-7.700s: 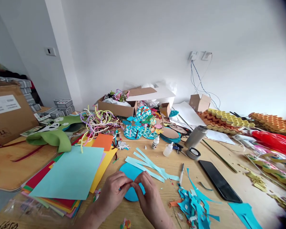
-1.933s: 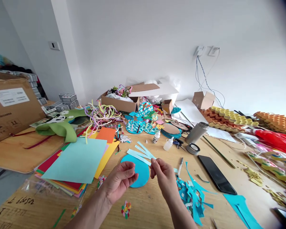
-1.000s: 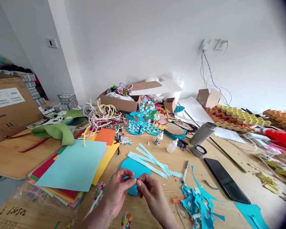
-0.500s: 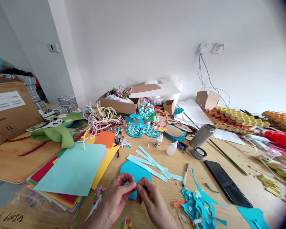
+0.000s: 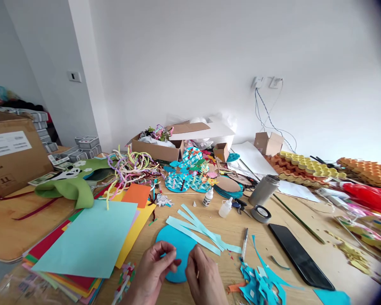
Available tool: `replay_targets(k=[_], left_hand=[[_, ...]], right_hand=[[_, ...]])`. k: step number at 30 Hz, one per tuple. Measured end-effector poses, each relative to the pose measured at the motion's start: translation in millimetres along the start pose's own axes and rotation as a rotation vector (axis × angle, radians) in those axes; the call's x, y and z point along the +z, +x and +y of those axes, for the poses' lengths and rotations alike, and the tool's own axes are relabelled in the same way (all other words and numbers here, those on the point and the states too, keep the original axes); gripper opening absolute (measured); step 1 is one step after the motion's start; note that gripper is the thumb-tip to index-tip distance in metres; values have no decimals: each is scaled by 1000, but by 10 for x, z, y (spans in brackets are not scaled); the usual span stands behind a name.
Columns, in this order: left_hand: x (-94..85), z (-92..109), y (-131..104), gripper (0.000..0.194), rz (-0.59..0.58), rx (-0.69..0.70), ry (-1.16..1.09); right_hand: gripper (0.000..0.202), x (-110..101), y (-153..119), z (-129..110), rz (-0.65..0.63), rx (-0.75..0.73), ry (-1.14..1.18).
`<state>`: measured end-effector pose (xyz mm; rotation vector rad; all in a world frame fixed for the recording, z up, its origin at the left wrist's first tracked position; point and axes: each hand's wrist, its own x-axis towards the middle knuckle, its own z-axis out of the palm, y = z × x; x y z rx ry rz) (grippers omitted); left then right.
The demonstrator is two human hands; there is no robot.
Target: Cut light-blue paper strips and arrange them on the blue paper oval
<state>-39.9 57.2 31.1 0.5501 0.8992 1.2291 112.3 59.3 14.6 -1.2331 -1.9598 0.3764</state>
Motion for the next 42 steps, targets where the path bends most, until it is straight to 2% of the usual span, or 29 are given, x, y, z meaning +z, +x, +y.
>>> replay_targets(k=[3,5,10,13,16,18,21,24,29,34,42], left_hand=[[-49,19,28,36,26,128,248],[-83,28,39,38,1,204,450],[-135,3,33,21,-83,420,936],[-161,-51,30,15,-127,514,1107],[-197,-106,30,19,-153,505,1245],[-221,-129,30,22,-157,486,1289],[-241,-134,26,24,-171,491,1303],[-231,-113,8,26,-194,494,1338],[-201,-100,-33,27,-271,437,1431],[-189,-126,-68,22,-311,485,1339],[-104,-96,-124,21,-344,418,1350]], right_hand=[[30,-145,57,91,108,104,-17],[34,-258,101,175,155,184,-23],[19,-553,241,365,178,253,-28],[16,-674,350,433,90,230,-152],[19,-685,435,486,-78,215,-307],[27,-632,452,524,-176,221,-396],[34,-515,421,589,-235,223,-470],[37,-432,364,645,-246,219,-487],[30,-408,328,714,-258,235,-522],[27,-402,332,756,-238,223,-548],[22,-350,331,734,-231,150,-526]])
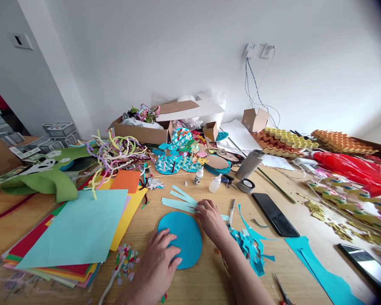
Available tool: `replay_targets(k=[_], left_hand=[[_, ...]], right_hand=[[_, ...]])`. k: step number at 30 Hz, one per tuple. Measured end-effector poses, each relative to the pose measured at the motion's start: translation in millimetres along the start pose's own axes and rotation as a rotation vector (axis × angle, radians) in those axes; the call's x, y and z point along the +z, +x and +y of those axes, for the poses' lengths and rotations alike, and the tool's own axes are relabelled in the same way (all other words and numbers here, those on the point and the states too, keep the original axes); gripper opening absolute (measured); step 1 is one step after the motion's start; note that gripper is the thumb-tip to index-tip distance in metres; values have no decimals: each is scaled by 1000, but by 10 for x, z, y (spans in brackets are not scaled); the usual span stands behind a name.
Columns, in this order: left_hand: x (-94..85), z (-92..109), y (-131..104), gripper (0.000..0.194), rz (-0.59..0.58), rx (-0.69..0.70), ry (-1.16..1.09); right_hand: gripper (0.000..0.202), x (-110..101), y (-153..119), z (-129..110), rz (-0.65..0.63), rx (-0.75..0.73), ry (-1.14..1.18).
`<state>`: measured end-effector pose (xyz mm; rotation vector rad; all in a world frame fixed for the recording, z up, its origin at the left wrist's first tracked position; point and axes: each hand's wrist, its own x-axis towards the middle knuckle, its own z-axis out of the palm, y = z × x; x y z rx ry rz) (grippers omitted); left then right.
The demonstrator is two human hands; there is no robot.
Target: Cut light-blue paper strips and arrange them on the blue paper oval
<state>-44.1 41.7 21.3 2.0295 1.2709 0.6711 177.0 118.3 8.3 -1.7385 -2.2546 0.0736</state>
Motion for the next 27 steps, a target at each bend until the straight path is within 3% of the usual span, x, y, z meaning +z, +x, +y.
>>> replay_targets(k=[12,27], left_hand=[[11,2,28,23,-8,-7,71],[88,-94,47,20,69,170,303]], right_hand=[[21,52,6,-27,42,-22,14],[13,96,-17,-9,24,55,11]])
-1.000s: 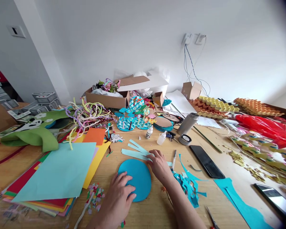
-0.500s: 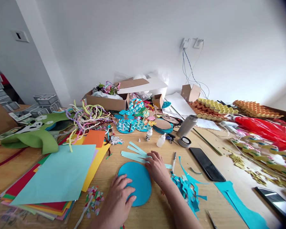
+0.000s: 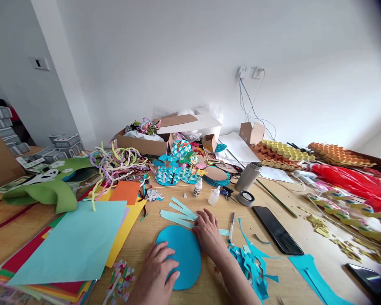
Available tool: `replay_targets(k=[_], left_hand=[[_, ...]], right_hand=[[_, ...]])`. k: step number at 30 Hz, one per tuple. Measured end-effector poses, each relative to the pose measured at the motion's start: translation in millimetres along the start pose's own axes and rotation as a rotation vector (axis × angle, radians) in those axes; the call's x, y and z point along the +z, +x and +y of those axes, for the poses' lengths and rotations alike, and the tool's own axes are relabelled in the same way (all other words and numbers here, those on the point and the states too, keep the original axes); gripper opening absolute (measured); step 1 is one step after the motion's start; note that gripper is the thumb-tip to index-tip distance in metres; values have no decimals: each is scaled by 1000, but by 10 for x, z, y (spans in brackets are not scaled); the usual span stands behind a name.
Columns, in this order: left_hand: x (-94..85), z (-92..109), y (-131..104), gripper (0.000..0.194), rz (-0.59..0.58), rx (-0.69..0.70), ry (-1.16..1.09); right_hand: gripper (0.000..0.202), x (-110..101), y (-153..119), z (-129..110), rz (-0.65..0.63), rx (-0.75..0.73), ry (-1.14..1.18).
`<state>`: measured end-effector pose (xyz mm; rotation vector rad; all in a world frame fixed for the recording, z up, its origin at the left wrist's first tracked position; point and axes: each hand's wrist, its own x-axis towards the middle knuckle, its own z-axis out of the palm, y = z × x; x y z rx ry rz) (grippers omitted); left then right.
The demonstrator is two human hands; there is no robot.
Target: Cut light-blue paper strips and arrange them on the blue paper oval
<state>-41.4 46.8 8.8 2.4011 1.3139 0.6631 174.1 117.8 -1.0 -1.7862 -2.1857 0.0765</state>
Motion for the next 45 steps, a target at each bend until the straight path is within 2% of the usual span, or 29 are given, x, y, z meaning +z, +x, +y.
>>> replay_targets(k=[11,18,31,39,45], left_hand=[[-8,-17,2,19,16,14,15],[48,-29,-6,19,26,-8,-1],[-5,4,0,19,2,-1,7],[31,-21,1,18,64,19,-9],[5,-43,-1,19,154,30,-22]], right_hand=[[12,0,7,-10,29,-36,37],[8,33,10,1,-3,-28,27],[8,21,0,-27,2,-34,32],[10,33,-3,-29,23,-66,55],[12,-48,13,-41,117,-87,138]])
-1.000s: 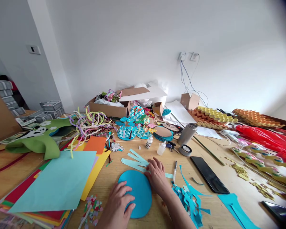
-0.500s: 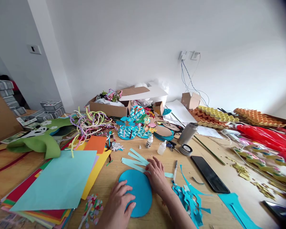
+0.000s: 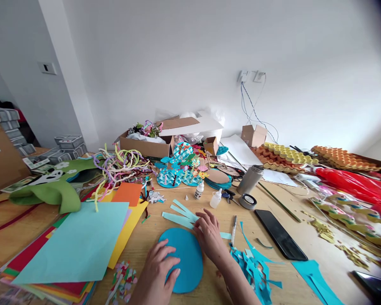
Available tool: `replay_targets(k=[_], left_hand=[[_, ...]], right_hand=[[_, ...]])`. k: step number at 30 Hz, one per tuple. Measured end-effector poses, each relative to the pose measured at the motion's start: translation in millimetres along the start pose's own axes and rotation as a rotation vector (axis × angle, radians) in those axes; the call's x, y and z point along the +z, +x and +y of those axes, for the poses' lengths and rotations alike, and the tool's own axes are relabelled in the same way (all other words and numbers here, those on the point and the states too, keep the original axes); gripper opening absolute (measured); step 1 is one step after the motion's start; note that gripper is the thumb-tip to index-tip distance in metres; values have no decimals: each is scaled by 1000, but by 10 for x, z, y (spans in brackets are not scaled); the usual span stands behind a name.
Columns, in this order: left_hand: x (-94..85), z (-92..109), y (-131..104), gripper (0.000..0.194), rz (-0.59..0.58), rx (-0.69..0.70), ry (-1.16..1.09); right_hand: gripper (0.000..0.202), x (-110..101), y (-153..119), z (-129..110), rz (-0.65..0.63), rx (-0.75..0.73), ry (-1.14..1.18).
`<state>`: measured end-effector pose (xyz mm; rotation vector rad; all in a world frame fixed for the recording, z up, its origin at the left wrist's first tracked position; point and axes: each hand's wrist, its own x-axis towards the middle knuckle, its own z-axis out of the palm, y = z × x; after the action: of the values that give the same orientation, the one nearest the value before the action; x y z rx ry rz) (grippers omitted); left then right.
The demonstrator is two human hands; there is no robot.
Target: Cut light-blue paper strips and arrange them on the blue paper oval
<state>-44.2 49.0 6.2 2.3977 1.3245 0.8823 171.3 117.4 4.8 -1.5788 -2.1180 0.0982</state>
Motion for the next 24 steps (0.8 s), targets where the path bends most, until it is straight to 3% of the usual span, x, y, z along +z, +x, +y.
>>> replay_targets(k=[5,11,16,19,24], left_hand=[[-5,-32,10,25,124,-109,-185],[-90,-29,85,51,101,-540,-808],[-186,-20,163,42,281,-826,-1205],[-217,-7,179,37,352,-886,-1315],[-226,3,182,34,357,-870,-1338]], right_hand=[[10,-195,41,-104,71,-21,172],[12,-455,1,-496,-27,-106,297],[10,-527,-97,-723,-179,-155,301],[8,-558,-150,-732,-219,-90,329],[5,-606,-207,-668,-284,87,475]])
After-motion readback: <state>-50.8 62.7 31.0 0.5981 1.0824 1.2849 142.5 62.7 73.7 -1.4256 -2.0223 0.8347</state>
